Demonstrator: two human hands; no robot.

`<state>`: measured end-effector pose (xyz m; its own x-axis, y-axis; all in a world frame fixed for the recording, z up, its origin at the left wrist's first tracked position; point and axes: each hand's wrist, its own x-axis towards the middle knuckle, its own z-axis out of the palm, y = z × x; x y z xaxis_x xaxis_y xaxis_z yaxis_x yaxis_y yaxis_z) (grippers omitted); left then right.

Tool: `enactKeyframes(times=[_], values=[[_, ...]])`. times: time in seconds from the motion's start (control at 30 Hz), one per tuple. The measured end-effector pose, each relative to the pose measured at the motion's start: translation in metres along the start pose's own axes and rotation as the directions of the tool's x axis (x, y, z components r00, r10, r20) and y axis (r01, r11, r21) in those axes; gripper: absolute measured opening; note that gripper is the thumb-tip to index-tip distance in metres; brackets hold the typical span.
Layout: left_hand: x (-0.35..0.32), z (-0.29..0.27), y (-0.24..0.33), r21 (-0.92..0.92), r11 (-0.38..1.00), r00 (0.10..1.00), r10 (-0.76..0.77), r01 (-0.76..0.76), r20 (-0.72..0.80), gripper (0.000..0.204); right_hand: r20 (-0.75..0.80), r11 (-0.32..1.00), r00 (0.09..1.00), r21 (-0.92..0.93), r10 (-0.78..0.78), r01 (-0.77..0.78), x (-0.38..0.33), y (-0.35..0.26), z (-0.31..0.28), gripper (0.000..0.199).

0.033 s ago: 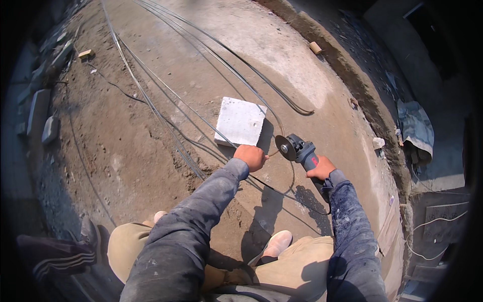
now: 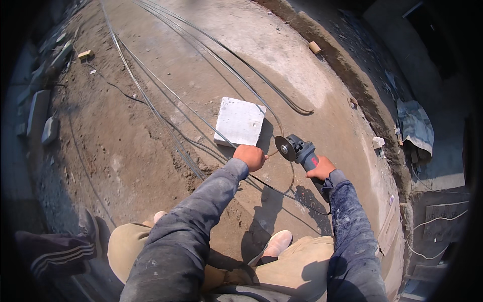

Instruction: The person picks up a stone block, places it under several metal rods, and uses a grinder to cut through the rods one by one while holding them in place.

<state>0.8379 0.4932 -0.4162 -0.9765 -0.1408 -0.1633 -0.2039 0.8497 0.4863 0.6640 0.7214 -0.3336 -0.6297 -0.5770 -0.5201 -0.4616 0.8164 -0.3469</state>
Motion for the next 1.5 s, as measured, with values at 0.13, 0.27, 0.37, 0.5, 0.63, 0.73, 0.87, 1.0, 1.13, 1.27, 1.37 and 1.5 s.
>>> enactKeyframes(times=[0.13, 0.27, 0.37, 0.5, 0.63, 0.73, 0.87, 1.0, 1.13, 1.27, 1.37, 1.5], values=[[-0.001, -0.001, -0.001, 0.005, 1.000, 1.000, -0.003, 0.003, 0.004, 0.045, 0.036, 0.999, 0.999, 0.004, 0.033, -0.033, -0.001, 0.001, 0.000, 0.049], [-0.003, -0.003, 0.001, 0.006, 1.000, 1.000, 0.001, -0.001, 0.003, 0.044, 0.029, 1.000, 1.000, 0.007, 0.003, -0.003, 0.000, 0.001, 0.000, 0.048], [-0.005, -0.002, 0.001, 0.000, 1.000, 1.000, 0.003, -0.003, -0.011, 0.044, 0.014, 1.000, 1.000, 0.003, -0.017, 0.017, 0.003, -0.003, 0.002, 0.048], [-0.005, -0.006, 0.003, 0.008, 1.000, 1.000, 0.009, -0.009, -0.018, 0.044, 0.013, 1.000, 1.000, 0.008, 0.002, -0.003, 0.005, -0.002, 0.002, 0.048], [-0.003, -0.003, 0.000, 0.002, 1.000, 1.000, 0.012, -0.012, -0.013, 0.044, 0.033, 0.999, 0.999, 0.039, -0.005, 0.004, 0.002, -0.007, -0.001, 0.049], [-0.002, -0.002, 0.000, 0.003, 1.000, 1.000, 0.019, -0.018, -0.021, 0.044, 0.018, 1.000, 1.000, 0.009, -0.013, 0.013, -0.001, -0.001, -0.002, 0.049], [-0.001, -0.003, 0.000, 0.013, 1.000, 0.999, 0.028, -0.027, -0.022, 0.044, 0.008, 1.000, 1.000, 0.014, 0.012, -0.012, 0.001, 0.011, 0.001, 0.048], [-0.001, -0.003, 0.001, 0.019, 0.999, 0.999, 0.030, -0.030, -0.022, 0.044, 0.021, 1.000, 1.000, 0.024, 0.004, -0.004, 0.004, 0.006, 0.002, 0.047], [-0.003, -0.002, 0.000, 0.015, 0.999, 0.999, 0.031, -0.031, -0.026, 0.044, 0.016, 0.999, 1.000, 0.035, -0.016, 0.015, 0.005, -0.005, 0.001, 0.047], [-0.004, -0.002, 0.000, 0.008, 0.999, 0.998, 0.037, -0.037, -0.044, 0.044, 0.006, 0.999, 1.000, 0.033, -0.017, 0.016, 0.007, -0.002, 0.003, 0.047], [-0.003, -0.003, 0.001, 0.010, 0.999, 0.998, 0.040, -0.040, -0.050, 0.044, 0.001, 0.999, 1.000, 0.046, -0.024, 0.024, 0.006, 0.002, 0.001, 0.047], [-0.002, -0.001, -0.003, 0.011, 0.998, 0.994, 0.070, -0.069, -0.088, 0.042, 0.000, 1.000, 1.000, 0.014, -0.012, 0.012, -0.001, -0.004, -0.002, 0.047]])
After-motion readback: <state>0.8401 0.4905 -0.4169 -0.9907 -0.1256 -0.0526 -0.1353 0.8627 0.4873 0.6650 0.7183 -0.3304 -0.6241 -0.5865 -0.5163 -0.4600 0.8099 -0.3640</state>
